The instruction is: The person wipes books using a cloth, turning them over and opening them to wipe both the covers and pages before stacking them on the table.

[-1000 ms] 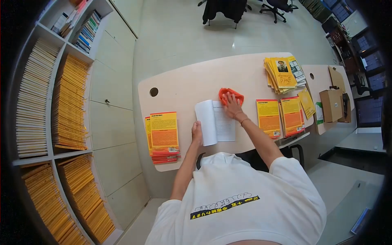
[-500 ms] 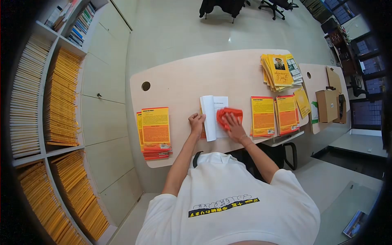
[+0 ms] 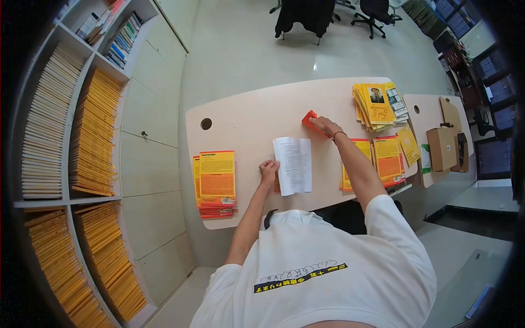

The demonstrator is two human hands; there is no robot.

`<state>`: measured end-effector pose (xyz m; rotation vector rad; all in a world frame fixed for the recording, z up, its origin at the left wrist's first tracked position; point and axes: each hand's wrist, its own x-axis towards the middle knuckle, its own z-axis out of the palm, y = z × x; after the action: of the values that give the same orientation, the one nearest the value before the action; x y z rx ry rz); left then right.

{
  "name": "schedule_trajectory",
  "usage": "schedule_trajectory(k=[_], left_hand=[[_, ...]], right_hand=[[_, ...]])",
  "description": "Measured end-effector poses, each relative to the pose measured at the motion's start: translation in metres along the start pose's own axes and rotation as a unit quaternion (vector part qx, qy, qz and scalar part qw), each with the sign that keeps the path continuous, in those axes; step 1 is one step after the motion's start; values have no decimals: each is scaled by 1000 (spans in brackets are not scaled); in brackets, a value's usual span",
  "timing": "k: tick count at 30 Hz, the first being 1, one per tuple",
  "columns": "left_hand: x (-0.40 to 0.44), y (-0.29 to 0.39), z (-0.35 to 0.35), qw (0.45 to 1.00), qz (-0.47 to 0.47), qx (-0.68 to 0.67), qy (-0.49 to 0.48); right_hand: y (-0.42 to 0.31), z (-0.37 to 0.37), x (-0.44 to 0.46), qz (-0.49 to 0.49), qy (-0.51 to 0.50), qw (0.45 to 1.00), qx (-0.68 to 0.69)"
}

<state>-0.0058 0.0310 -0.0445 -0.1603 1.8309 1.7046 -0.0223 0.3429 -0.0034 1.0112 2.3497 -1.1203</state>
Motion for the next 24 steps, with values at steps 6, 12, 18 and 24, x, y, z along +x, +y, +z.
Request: schedule_trajectory(k=[6,12,18,24], left_hand=[[-2,3,-31,995,-24,-88,-51],[-5,-4,-33,979,-59,-164,-108],[-6,-14,-23,988,-27,-141,-48],[0,-17,-25,988,-34,-139,-57]], right_hand=[[3,40,12,-91,44,988,-119],[26,119,-26,-157,87,954,-240],[61,184,-197,-347,120,883,-290],[67,161,-186,-373,44,869,-321]])
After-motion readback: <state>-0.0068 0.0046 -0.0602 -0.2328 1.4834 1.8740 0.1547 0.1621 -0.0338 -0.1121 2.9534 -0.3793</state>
